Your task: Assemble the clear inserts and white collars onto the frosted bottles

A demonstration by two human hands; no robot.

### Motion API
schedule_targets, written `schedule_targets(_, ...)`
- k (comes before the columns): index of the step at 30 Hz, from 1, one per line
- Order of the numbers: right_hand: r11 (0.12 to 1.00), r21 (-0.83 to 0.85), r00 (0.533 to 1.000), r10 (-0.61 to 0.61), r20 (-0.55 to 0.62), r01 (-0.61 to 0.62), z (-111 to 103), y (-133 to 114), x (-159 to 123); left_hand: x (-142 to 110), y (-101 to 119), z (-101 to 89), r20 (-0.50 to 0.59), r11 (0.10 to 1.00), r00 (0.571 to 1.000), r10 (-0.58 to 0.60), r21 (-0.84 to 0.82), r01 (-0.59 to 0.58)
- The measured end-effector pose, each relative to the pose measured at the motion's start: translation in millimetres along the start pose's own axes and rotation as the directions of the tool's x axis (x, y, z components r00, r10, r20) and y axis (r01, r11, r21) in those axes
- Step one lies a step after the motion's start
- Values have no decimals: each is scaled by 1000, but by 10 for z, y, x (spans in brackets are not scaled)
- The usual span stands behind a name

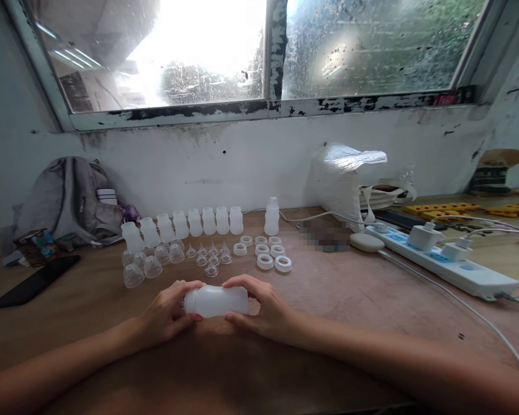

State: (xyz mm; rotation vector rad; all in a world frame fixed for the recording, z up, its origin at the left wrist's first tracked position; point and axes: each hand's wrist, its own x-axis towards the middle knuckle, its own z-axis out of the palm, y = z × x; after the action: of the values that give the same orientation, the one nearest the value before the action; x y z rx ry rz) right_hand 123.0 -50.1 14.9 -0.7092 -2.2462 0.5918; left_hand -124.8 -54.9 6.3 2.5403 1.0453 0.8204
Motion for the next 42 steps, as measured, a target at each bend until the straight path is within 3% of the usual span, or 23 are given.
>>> schedule_targets(3,977,-174,992,-116,54,124,19,39,-39,14,8,-13,64,998,998,18,-54,-15)
schedule_targets(8,873,-430,973,-193,129,230,45,93,-37,14,-38,27,97,967,991,-88,-229,108)
schedule_targets(14,821,-498,960,-259,108,278,63,25,-16,-6,-39,43,79,973,997,17,-229,1)
schedule_targets(19,934,-321,985,-124,120,157,53,-35,0,-7,-23,18,41,989,993,110,-103,-105)
schedule_targets(25,965,-216,986,-126,112,148,76,78,-17,5,-81,59,-16,969,975,221,114,-218)
schedule_targets(30,987,-31,988,155,-16,-156,0,122,45,76,-239,-91,4,914,975,224,345,-211)
schedule_targets(33,898,270,935,354,23,-347,-57,192,122,126,-437,-263,-134,874,978,158,480,-75)
schedule_targets(36,696,556,861,503,75,-455,-64,308,182,176,-637,-468,-263,826,964,32,550,123)
schedule_targets(39,575,680,824,562,75,-455,-43,392,203,212,-764,-700,-257,798,962,-93,558,227)
schedule_targets(42,568,694,830,553,75,-442,-34,407,195,202,-836,-916,-169,761,950,-263,569,312)
